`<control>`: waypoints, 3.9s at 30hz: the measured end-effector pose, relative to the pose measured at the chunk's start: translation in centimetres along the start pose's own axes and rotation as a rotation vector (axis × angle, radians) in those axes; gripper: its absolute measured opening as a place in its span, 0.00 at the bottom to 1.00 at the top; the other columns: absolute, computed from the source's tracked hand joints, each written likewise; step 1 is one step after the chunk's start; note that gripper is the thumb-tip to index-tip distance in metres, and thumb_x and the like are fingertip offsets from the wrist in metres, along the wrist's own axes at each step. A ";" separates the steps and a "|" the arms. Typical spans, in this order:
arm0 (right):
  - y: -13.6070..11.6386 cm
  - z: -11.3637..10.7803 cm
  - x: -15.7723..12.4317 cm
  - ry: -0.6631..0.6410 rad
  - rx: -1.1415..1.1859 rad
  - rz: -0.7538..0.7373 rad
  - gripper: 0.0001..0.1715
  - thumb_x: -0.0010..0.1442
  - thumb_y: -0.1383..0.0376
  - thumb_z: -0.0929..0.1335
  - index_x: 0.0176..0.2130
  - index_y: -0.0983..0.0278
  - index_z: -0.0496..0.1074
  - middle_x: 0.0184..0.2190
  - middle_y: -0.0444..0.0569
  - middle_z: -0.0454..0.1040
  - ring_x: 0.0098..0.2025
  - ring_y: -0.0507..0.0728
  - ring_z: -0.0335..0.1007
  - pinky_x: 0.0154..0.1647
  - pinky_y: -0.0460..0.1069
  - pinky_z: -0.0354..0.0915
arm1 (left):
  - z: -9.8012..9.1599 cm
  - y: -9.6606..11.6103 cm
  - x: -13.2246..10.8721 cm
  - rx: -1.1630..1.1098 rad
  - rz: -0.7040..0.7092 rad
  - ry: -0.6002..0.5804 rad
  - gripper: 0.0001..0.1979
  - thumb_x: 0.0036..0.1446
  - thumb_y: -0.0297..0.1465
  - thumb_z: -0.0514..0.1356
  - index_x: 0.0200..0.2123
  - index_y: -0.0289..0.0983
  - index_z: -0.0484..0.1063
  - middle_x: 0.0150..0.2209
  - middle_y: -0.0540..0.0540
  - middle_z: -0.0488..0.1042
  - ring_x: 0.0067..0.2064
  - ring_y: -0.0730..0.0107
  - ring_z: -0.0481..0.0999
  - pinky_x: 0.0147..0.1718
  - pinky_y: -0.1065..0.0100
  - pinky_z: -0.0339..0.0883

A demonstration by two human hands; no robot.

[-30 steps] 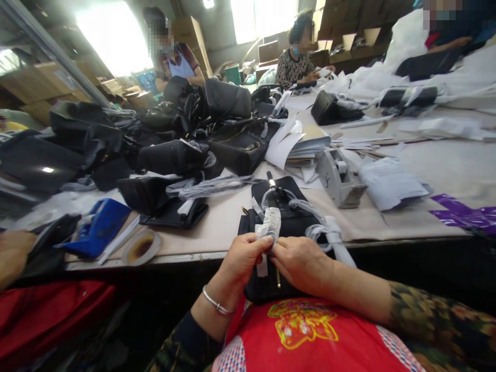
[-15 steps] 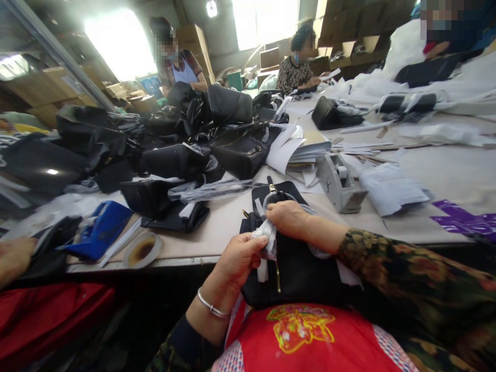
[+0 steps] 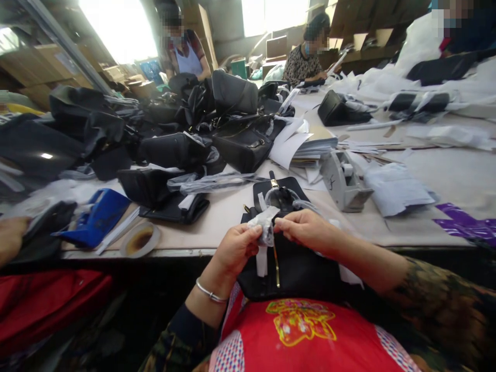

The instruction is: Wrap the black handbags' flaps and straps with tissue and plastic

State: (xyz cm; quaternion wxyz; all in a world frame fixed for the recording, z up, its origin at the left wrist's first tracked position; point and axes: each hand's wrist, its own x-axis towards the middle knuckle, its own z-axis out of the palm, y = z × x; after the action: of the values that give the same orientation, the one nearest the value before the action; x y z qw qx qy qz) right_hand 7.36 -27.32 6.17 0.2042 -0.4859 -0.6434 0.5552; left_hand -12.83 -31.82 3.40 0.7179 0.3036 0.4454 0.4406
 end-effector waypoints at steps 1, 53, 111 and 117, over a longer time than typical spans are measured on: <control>0.0 0.8 -0.6 -0.074 0.208 0.106 0.29 0.62 0.44 0.67 0.24 0.64 0.68 0.17 0.39 0.61 0.16 0.46 0.47 0.16 0.44 0.42 | 0.1 -0.4 -0.1 0.077 0.034 -0.013 0.20 0.49 0.43 0.71 0.27 0.33 0.71 0.18 0.57 0.59 0.19 0.82 0.51 0.20 0.74 0.43; 3.3 3.7 -0.4 0.089 0.575 0.269 0.16 0.63 0.57 0.65 0.28 0.63 0.66 0.20 0.39 0.61 0.17 0.46 0.47 0.17 0.43 0.44 | 2.5 -2.5 3.0 0.732 0.175 0.260 0.19 0.55 0.45 0.63 0.23 0.36 0.68 0.19 0.54 0.62 0.22 0.75 0.58 0.21 0.70 0.48; 3.8 6.1 -0.7 0.030 0.805 0.396 0.14 0.42 0.61 0.72 0.24 0.62 0.63 0.15 0.33 0.53 0.15 0.43 0.40 0.16 0.43 0.35 | 0.8 -5.4 -3.6 0.828 0.439 0.224 0.14 0.61 0.33 0.61 0.49 0.37 0.72 0.45 0.43 0.73 0.40 0.67 0.73 0.42 0.64 0.70; 4.3 7.0 -0.6 0.083 0.836 0.325 0.17 0.43 0.59 0.73 0.25 0.63 0.62 0.16 0.33 0.54 0.16 0.43 0.42 0.15 0.41 0.37 | 1.1 -4.9 -3.5 0.923 0.365 0.144 0.15 0.68 0.36 0.53 0.51 0.37 0.73 0.54 0.37 0.69 0.56 0.57 0.70 0.59 0.57 0.64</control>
State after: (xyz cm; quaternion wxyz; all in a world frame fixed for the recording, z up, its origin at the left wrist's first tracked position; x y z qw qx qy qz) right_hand 3.74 -31.80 0.29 0.3187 -0.4781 -0.2704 0.7725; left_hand -10.83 -37.10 1.11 0.3872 0.6316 0.5818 0.3358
